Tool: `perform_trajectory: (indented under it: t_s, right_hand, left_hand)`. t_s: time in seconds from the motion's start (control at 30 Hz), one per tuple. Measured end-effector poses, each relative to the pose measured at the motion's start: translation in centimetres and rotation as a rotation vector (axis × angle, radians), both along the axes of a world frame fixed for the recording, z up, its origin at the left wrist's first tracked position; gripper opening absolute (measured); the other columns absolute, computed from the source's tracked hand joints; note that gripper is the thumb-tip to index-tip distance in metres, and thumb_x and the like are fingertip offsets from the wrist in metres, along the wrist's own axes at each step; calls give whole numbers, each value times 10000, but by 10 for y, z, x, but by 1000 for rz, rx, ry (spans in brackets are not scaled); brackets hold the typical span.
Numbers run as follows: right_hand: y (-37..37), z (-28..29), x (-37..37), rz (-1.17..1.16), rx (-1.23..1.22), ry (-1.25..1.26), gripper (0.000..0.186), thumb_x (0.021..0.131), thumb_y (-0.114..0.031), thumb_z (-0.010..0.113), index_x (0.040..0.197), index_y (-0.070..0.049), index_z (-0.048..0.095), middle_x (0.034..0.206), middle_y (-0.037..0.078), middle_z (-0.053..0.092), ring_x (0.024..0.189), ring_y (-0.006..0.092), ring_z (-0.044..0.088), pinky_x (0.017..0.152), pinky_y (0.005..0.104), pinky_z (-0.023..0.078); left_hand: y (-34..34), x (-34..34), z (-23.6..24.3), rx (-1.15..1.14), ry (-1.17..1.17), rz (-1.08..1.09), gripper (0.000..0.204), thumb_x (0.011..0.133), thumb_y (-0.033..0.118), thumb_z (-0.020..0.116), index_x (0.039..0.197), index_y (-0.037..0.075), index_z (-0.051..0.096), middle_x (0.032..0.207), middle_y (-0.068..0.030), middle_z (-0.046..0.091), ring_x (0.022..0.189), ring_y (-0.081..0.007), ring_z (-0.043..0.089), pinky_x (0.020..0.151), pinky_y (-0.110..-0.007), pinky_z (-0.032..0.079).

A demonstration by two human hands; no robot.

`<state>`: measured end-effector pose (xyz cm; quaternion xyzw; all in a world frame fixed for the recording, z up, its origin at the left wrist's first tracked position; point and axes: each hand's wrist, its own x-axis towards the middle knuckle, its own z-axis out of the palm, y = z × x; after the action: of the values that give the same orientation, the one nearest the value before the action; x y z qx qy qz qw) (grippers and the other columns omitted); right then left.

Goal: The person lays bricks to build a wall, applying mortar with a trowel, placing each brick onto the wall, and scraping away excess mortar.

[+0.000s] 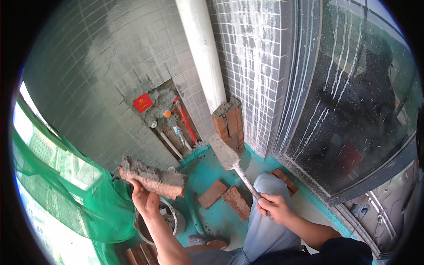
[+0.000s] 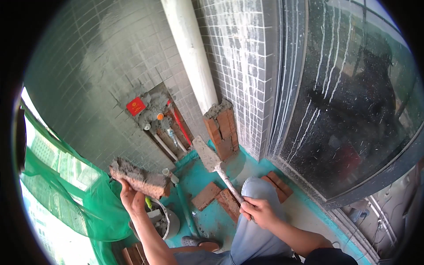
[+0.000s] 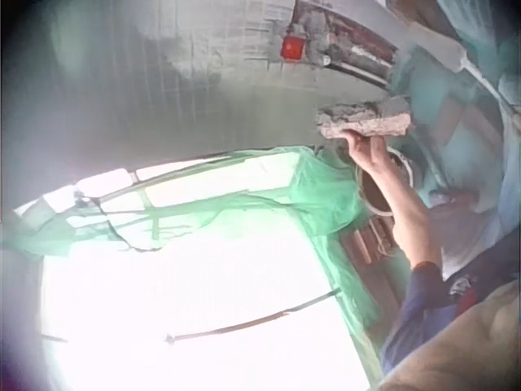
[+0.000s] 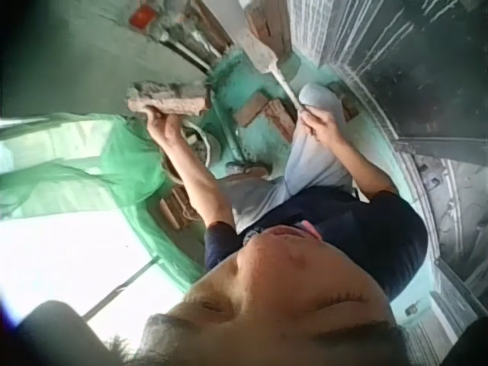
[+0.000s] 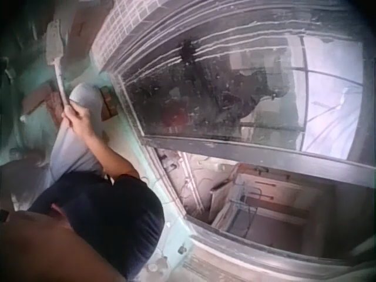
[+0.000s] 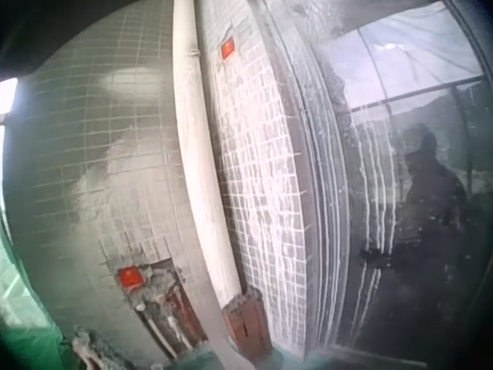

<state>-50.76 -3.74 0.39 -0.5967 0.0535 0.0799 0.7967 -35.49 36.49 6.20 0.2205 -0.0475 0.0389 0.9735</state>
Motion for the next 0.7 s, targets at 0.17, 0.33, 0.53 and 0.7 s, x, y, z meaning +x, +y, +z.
perform_trajectory:
  t_s: [0.17,0.33,0.53,0.7]
  right_hand:
    - [-46,15,-21,-65,-106,13,275,1015,-215,499,1122,6,623,710,-25,535,609,42,448,555,201,357]
    - [-63,13,-36,-211,-292,-100,268,1008,-208,488,980,24,617,687,-6,541,619,59,466,584,218,384]
    - [-77,-6,-38,-212,-120,100,311,989,-287,551,791,-51,587,610,41,534,507,154,483,511,301,384]
    - [-77,-15,-38,-264,-119,153,388,1027,-302,489,741,-53,574,613,-3,503,532,84,424,524,250,336]
  left_hand:
    - [-111,108,56,164,-146,-15,407,939,194,616,1313,73,508,1262,-58,596,1197,-249,525,1068,-448,382]
    - [-232,208,76,307,-52,72,296,913,12,602,1185,102,527,1096,-16,620,1017,-190,597,966,-416,461]
    - [-328,276,70,542,-72,101,432,876,-47,623,1244,124,476,1077,-30,630,995,-184,600,848,-389,460]
    - [-361,317,46,658,-92,174,455,871,-54,623,1278,88,479,1129,-56,610,990,-196,598,864,-381,458]
